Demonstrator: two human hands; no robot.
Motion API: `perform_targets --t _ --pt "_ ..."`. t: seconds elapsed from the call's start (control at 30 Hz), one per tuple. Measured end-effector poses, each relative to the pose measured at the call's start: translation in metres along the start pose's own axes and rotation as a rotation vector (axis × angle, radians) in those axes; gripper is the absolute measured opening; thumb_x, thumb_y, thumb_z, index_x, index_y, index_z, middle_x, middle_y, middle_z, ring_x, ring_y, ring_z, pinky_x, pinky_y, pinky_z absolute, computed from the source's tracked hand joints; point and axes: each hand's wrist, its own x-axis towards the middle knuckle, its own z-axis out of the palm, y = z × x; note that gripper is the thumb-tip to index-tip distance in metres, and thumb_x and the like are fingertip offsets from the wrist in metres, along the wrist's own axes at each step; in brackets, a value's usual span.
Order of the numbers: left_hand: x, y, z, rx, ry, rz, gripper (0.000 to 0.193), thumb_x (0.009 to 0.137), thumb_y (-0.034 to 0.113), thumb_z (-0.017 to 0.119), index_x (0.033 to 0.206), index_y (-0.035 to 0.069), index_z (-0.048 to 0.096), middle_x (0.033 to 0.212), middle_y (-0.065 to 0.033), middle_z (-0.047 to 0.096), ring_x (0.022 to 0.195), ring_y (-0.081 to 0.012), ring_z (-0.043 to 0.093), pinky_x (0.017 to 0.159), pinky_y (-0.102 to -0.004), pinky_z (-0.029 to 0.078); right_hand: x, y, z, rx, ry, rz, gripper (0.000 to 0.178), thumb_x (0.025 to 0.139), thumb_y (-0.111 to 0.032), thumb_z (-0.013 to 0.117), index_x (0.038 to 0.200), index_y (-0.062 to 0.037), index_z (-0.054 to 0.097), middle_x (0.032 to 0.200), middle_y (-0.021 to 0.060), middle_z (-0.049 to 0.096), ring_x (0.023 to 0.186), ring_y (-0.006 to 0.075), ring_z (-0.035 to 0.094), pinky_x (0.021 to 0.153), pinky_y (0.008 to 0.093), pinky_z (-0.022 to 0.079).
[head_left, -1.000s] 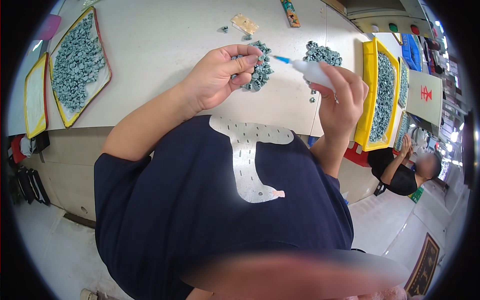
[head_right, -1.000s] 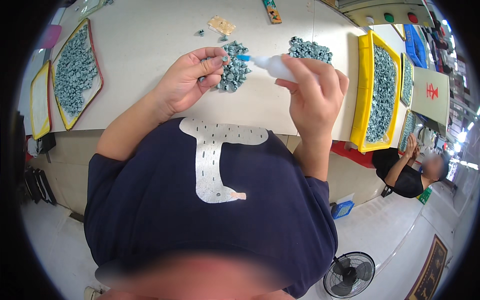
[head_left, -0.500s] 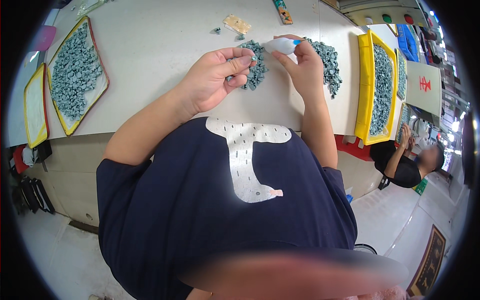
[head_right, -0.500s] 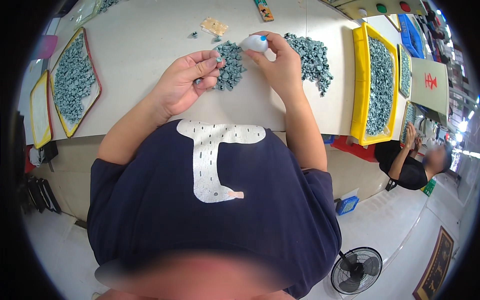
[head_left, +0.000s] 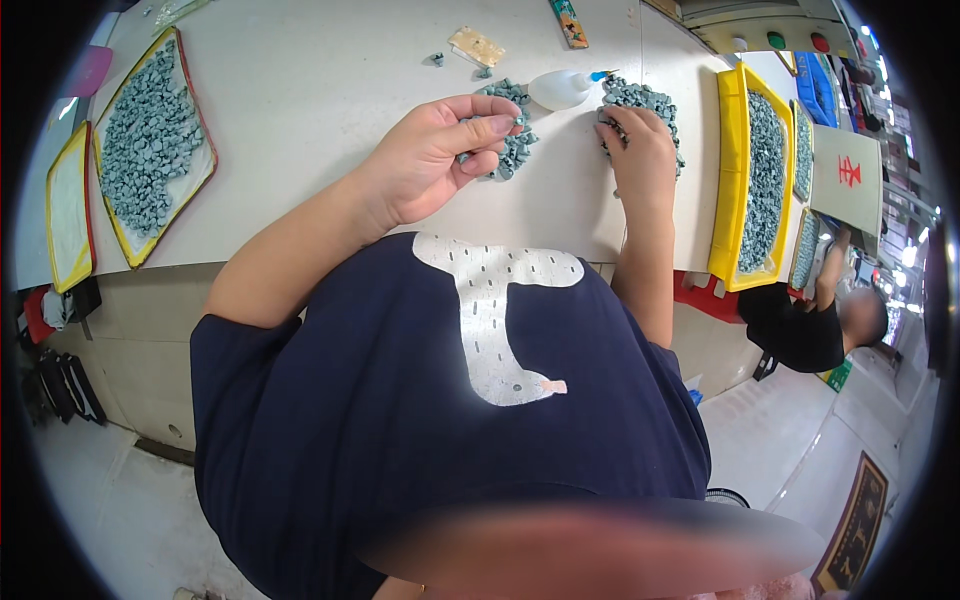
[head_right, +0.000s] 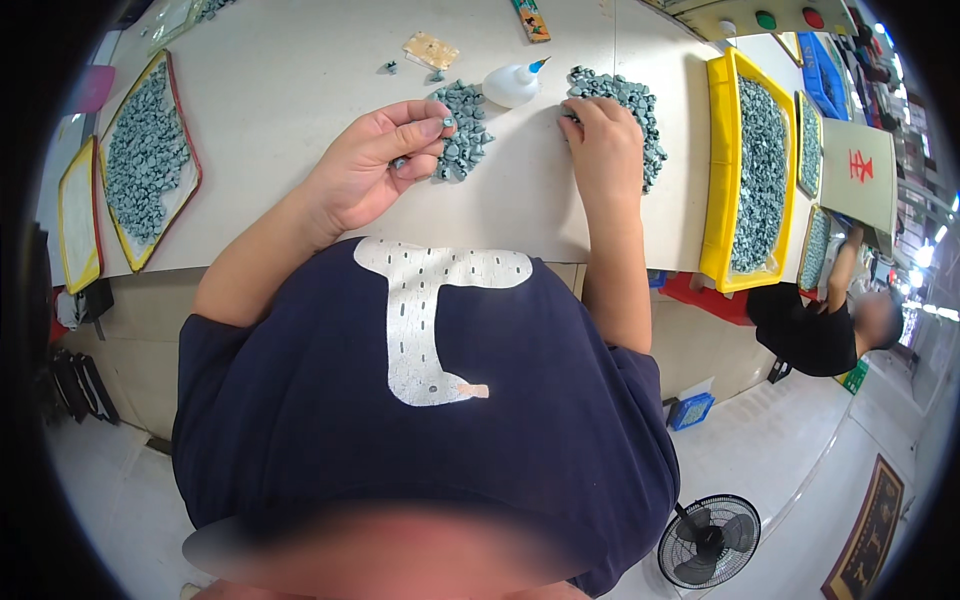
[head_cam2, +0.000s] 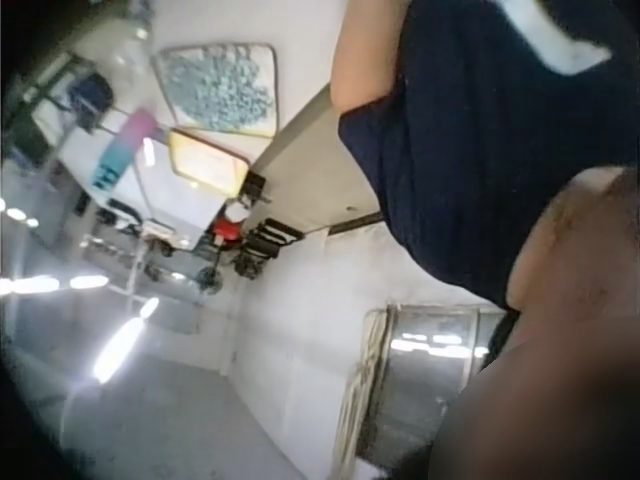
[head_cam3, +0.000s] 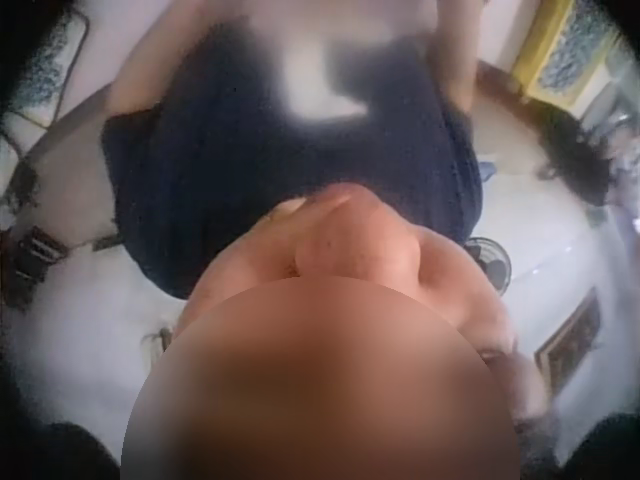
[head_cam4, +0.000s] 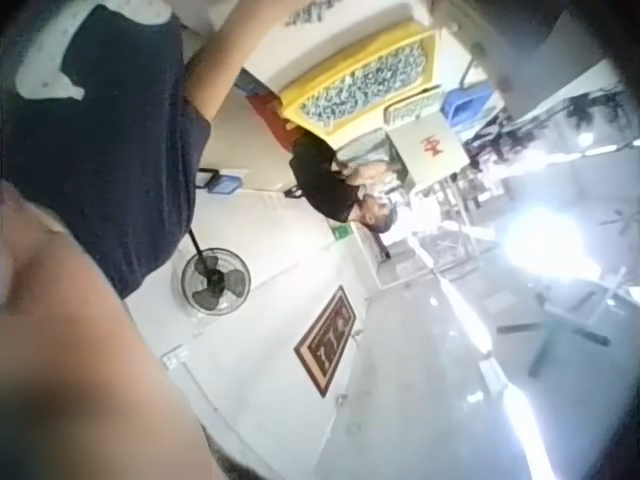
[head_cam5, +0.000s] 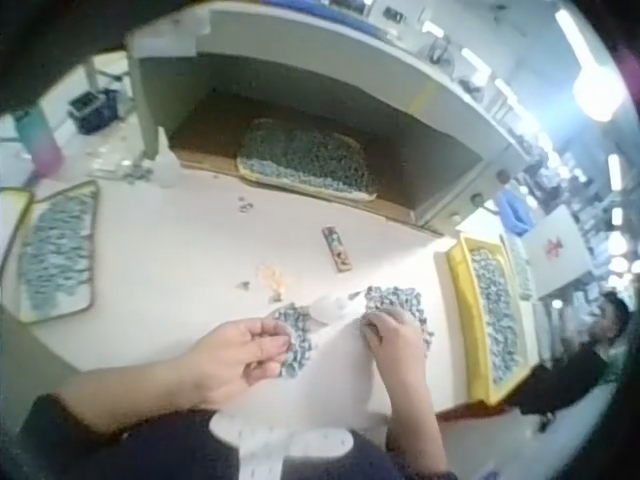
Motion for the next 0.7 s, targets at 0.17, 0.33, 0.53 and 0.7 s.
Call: perform_targets --t 0.17,0.33,0.53,0.7 --pt "-0.002 0.003 0.002 -0.001 -0.03 -0.012 0.017 0.092 0.008 0.061 0.108 0.002 0.059 0.097 -0.0072 0.058 0.061 -0.0062 0.036 0.055 -0.0167 0.033 0.002 -0.004 0.007 -0.158 0.048 -0.173 0.014 0.079 -0.008 0.068 0.092 -0.002 0.07 0.089 0.0109 0.066 0.085 0.0297 0.062 0.079 0.0387 0.048" --pt "-0.003 0.003 0.005 0.017 -0.026 0.006 0.017 0.091 0.008 0.062 0.107 0.002 0.06 0.096 -0.0073 0.058 0.06 -0.0061 0.037 0.055 -0.0164 0.034 0.001 -0.026 -0.008 0.225 0.269 -0.101 0.011 0.077 -0.002 0.071 0.087 -0.0015 0.07 0.083 0.0098 0.068 0.07 0.0203 0.065 0.061 0.0295 0.051" --pt "-0.003 0.002 0.006 0.014 -0.02 -0.002 0.015 0.09 0.008 0.062 0.103 0.001 0.062 0.085 -0.0049 0.059 0.057 -0.0058 0.036 0.053 -0.0175 0.033 -0.013 -0.065 -0.012 0.558 0.293 -0.222 0.018 0.069 0.004 0.076 0.084 -0.0008 0.069 0.082 0.0091 0.07 0.07 0.016 0.068 0.061 0.0245 0.055" --pt "-0.005 0.001 0.007 0.04 -0.012 0.039 0.014 0.09 0.008 0.062 0.102 0.001 0.063 0.078 -0.0015 0.057 0.057 -0.0055 0.036 0.052 -0.0181 0.032 -0.009 -0.079 -0.007 0.482 0.352 -0.41 0.022 0.066 0.006 0.076 0.086 0.0001 0.068 0.083 0.0099 0.069 0.068 0.0169 0.066 0.058 0.0249 0.054"
